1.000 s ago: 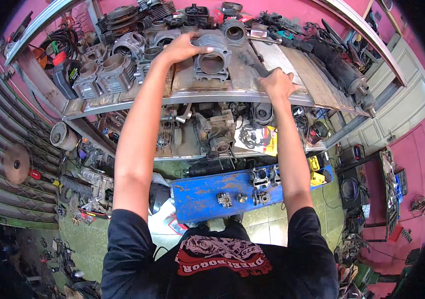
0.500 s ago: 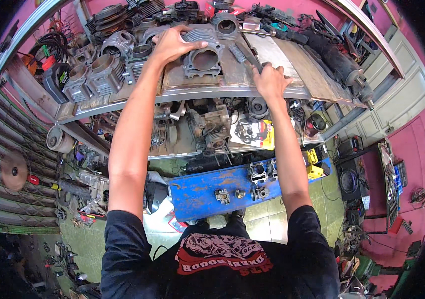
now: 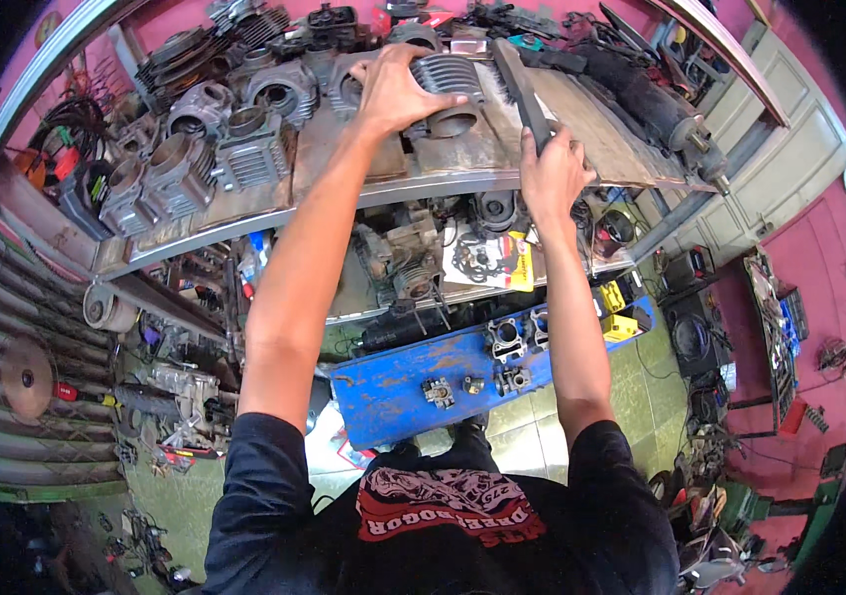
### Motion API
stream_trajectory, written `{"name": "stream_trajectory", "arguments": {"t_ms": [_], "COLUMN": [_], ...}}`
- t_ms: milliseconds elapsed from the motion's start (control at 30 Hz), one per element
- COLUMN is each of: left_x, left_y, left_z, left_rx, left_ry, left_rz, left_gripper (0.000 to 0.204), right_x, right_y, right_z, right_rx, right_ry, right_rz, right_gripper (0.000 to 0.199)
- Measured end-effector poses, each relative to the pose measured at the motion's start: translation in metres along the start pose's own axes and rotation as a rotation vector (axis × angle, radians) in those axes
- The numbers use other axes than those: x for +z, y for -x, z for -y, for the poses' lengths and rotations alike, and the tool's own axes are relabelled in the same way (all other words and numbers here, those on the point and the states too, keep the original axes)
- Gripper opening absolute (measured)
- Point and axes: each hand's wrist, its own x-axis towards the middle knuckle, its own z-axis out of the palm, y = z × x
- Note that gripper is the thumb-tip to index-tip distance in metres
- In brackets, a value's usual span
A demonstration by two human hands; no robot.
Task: The person uses a metal file to smooth the edges of several metallic engine cylinder heads on a workbench. They repeatedly file the surfaces, rotate the parts to access different angles, and place the finished pieces into a blue tray below.
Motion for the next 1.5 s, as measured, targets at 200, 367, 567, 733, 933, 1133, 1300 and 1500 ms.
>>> {"name": "stream_trajectory", "arguments": {"t_ms": [200, 367, 567, 733, 933, 1133, 1300, 1500], "left_x": [0.017, 0.018, 0.018, 0.030, 0.027, 0.028, 0.023, 0.023], "left_y": [0.005, 0.026, 0.036, 0.062, 0.074, 0.074, 0.077, 0.080], "left_z": [-0.006, 0.023, 0.021, 0.033, 0.020, 0.026, 0.019, 0.025], "left_rx": [0.001, -0.069, 0.037, -0.164, -0.148, -0.140, -0.122, -0.094], "left_ry": [0.168, 0.321, 0.483, 0.535, 0.318, 0.383, 0.220, 0.236], "left_rz": [0.001, 0.066, 0.040, 0.070, 0.003, 0.045, 0.061, 0.068], "left_gripper": [0.088, 0.096, 0.096, 0.098, 0.091, 0.074, 0.077, 0.083], "right_x": [-0.026, -0.027, -0.017, -0.029, -0.023, -0.033, -0.022, -0.044], "right_y": [0.021, 0.041, 0.062, 0.060, 0.079, 0.103, 0.087, 0.092], "right_z": [0.003, 0.030, 0.035, 0.048, 0.056, 0.061, 0.060, 0.063], "right_rx": [-0.109, -0.240, -0.350, -0.446, -0.514, -0.507, -0.529, -0.515], "right_ry": [-0.199, -0.168, -0.023, -0.058, 0.056, -0.071, -0.005, -0.095], "right_rz": [-0.156, -0.111, -0.102, -0.188, -0.191, -0.107, -0.185, -0.112], "right_gripper": [0.045, 0.052, 0.063, 0.055, 0.058, 0.059, 0.057, 0.058]}}
